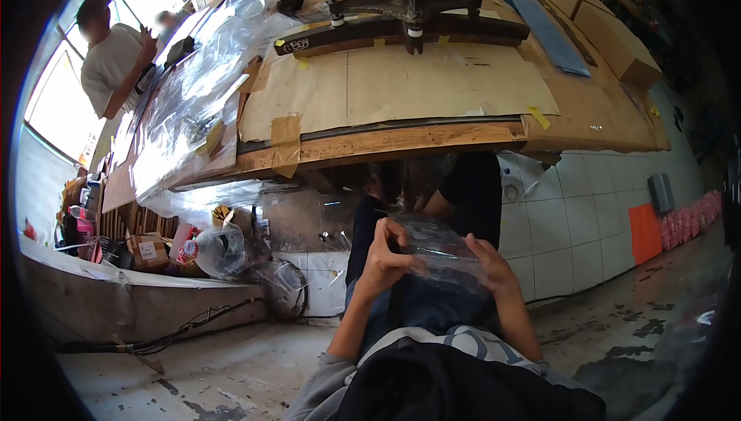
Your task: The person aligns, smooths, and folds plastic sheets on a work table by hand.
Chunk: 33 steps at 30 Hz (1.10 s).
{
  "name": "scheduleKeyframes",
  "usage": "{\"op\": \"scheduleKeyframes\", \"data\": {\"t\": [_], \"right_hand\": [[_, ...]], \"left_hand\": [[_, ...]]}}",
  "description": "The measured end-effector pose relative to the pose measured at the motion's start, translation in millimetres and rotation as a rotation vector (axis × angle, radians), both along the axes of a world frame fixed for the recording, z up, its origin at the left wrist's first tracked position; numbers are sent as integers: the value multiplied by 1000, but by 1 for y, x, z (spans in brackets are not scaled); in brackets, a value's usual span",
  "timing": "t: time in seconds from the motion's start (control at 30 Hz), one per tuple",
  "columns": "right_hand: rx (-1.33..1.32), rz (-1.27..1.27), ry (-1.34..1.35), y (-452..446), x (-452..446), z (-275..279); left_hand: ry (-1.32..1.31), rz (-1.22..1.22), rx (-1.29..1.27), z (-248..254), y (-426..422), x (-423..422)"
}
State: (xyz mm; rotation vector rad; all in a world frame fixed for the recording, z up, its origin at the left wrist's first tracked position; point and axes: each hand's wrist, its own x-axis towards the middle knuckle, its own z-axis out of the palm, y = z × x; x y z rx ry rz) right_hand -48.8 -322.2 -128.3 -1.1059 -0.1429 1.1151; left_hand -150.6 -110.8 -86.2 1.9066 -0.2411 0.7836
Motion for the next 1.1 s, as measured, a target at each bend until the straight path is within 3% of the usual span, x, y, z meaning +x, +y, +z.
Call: {"op": "scheduleKeyframes", "data": {"t": [0.1, 0.23, 0.33, 0.43, 0.53, 0.63, 0.8, 0.83, 0.87, 0.9, 0.97, 1.0, 1.1], "right_hand": [[178, -164, 11, 17, -17, 25], [172, -218, -254, 28, -26, 27], [152, -248, -377, 33, -31, 30], [164, -248, -358, 33, -35, 40], [161, -269, -421, 34, -38, 40], [109, -264, -482, 32, -39, 50], [114, -127, -555, 22, -40, 42], [98, -57, -709, 19, -36, 39], [79, 13, -863, 14, -30, 35], [57, 84, -1015, 12, -27, 35], [88, 102, -1045, 12, -22, 46], [105, 111, -1062, 13, -17, 55], [399, -126, -785, 29, -3, 91]], "left_hand": [[353, -30, -33, -9, 2, -13], [417, -56, -244, -32, 1, -24], [382, -242, -407, -21, 2, -30], [589, -408, -959, -13, 0, -37], [354, -444, -845, -36, -4, -36], [231, -283, -845, -34, -14, -27], [529, -290, -653, -28, -1, -26], [552, -325, -585, -29, 3, -24], [364, -331, -599, -21, 1, -20], [357, -393, -681, -6, 0, -17], [343, -511, -849, 21, 1, -13], [315, -474, -698, 20, 4, -11], [104, -455, -144, 18, 8, 0]]}}
